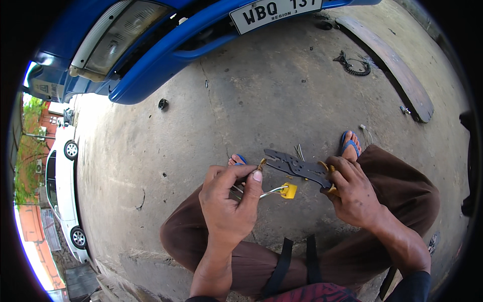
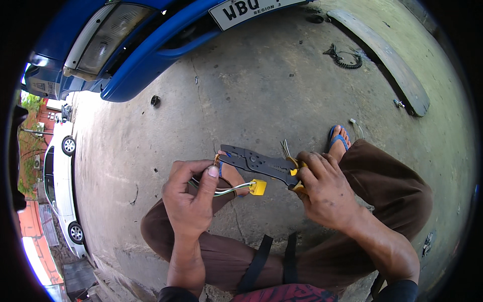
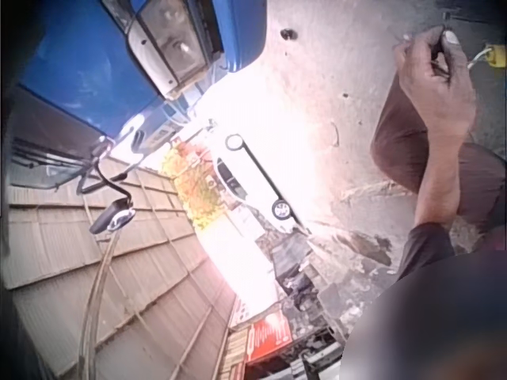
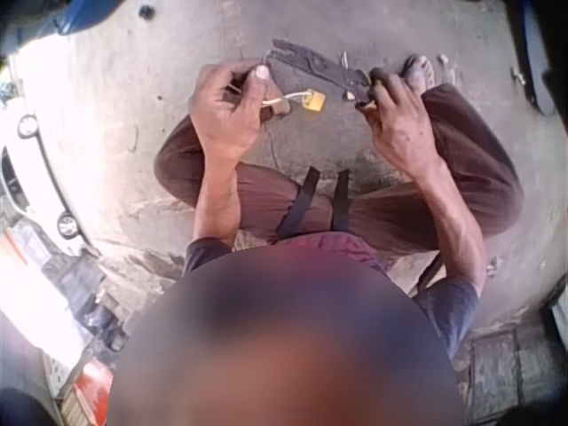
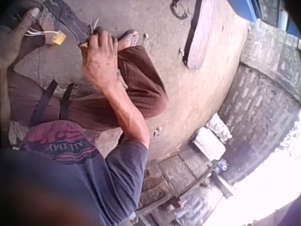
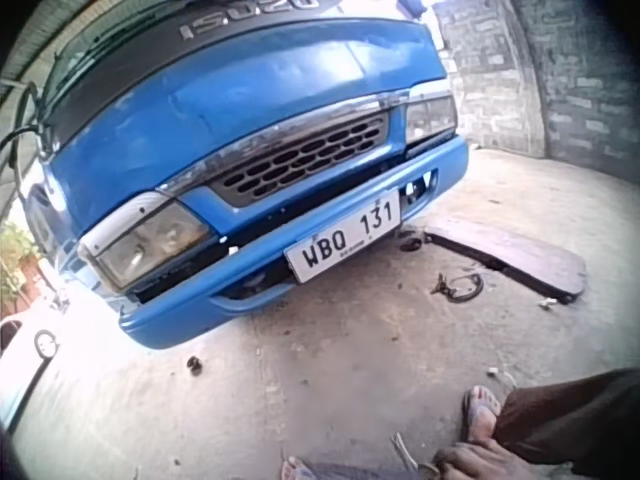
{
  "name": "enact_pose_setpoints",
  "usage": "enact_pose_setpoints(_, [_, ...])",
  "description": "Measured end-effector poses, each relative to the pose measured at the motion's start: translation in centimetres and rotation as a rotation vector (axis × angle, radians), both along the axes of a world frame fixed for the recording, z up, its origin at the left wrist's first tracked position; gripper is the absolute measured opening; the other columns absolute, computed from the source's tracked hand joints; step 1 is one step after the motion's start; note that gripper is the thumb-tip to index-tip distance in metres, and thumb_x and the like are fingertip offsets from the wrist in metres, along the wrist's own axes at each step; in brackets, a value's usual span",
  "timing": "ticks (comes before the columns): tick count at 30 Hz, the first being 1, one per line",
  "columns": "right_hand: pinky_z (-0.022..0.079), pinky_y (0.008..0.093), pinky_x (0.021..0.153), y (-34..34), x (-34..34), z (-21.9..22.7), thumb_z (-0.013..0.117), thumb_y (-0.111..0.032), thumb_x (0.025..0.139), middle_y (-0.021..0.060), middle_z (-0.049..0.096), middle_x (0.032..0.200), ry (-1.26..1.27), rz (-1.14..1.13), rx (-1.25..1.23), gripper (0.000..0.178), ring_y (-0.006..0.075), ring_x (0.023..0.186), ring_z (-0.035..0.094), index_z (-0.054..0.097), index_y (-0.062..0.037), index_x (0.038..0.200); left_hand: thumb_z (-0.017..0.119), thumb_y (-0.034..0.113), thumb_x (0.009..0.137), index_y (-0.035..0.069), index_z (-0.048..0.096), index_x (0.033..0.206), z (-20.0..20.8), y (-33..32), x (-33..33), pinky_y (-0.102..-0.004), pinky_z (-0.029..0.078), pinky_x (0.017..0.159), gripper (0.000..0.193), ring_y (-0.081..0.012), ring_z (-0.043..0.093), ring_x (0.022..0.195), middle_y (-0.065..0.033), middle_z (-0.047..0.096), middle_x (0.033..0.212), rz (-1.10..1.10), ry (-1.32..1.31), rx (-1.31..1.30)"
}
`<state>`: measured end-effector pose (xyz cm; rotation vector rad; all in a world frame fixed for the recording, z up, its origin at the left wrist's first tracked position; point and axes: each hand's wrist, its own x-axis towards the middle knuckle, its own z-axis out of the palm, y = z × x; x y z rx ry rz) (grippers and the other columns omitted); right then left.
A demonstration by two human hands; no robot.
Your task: The person sits on the ground and uses pliers to strip insulation from several wires. They then insert the stripped ends into a white connector and secure them.
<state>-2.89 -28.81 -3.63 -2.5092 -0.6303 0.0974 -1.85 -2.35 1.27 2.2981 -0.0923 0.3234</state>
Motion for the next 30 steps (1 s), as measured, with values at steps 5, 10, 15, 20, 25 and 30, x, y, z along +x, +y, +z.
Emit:
enact_pose_setpoints(5, [0.048,0.0493,0.106,-0.21,-0.11,-0.34,0.081,-0.003,0.073,0.0241,0.056,0.133,-0.072,0.039,0.016,0.048,0.0413,0.127,0.058,0.063,0.0054,0.116,0.073,0.016,0.100,-0.002,0.073,0.104,0.46,0.68,0.00,-0.0269,0.052,0.068,0.018,-0.0126,0.068,0.075,-0.0069,0.064,0.089,-0.058,0.215,-0.414])
enact_pose_setpoints(10, [0.047,0.0512,0.107,0.11,0.15,-0.12,0.081,-0.001,0.069,0.0238,0.056,0.132,-0.161,0.064,0.015,0.048,0.0403,0.126,0.059,0.063,0.0048,0.114,0.071,0.015,0.102,-0.002,0.073,0.106,0.37,0.74,-0.07,-0.0258,0.051,0.069,0.018,-0.0120,0.067,0.077,-0.0071,0.065,0.090,-0.106,0.226,-0.434])
enact_pose_setpoints(15, [0.049,0.0513,0.103,-0.12,0.21,0.21,0.074,0.008,0.061,0.0237,0.057,0.128,-0.163,0.071,0.042,0.049,0.0453,0.121,0.058,0.061,0.0041,0.108,0.071,0.014,0.101,-0.003,0.073,0.106,0.56,0.87,-0.17,-0.0255,0.051,0.070,0.017,-0.0119,0.067,0.079,-0.0068,0.064,0.089,-0.140,0.255,-0.507])
enact_pose_setpoints(20, [0.049,0.0480,0.102,-0.43,0.19,0.39,0.075,0.004,0.063,0.0198,0.057,0.123,-0.178,0.079,-0.006,0.042,0.0386,0.115,0.060,0.059,0.0014,0.102,0.072,0.013,0.100,-0.002,0.073,0.104,0.69,0.87,-0.25,-0.0261,0.049,0.071,0.016,-0.0118,0.065,0.077,-0.0067,0.064,0.089,-0.151,0.280,-0.510])
enact_pose_setpoints(25, [0.051,0.0440,0.094,-0.49,-0.02,0.59,0.076,0.003,0.065,0.0173,0.057,0.120,-0.163,0.072,-0.023,0.040,0.0338,0.108,0.061,0.059,0.0002,0.101,0.075,0.011,0.097,-0.002,0.073,0.102,0.60,0.88,-0.34,-0.0270,0.048,0.074,0.014,-0.0121,0.063,0.077,-0.0071,0.065,0.090,-0.153,0.206,-0.426])
enact_pose_setpoints(30, [0.052,0.0433,0.090,-0.21,-0.08,0.46,0.076,0.003,0.064,0.0176,0.057,0.118,-0.195,0.045,0.016,0.040,0.0342,0.104,0.061,0.058,0.0001,0.100,0.077,0.010,0.095,-0.001,0.074,0.102,0.20,0.35,-0.56,-0.0286,0.047,0.083,0.013,-0.0120,0.058,0.079,-0.0067,0.065,0.090,-0.081,0.147,-0.452])
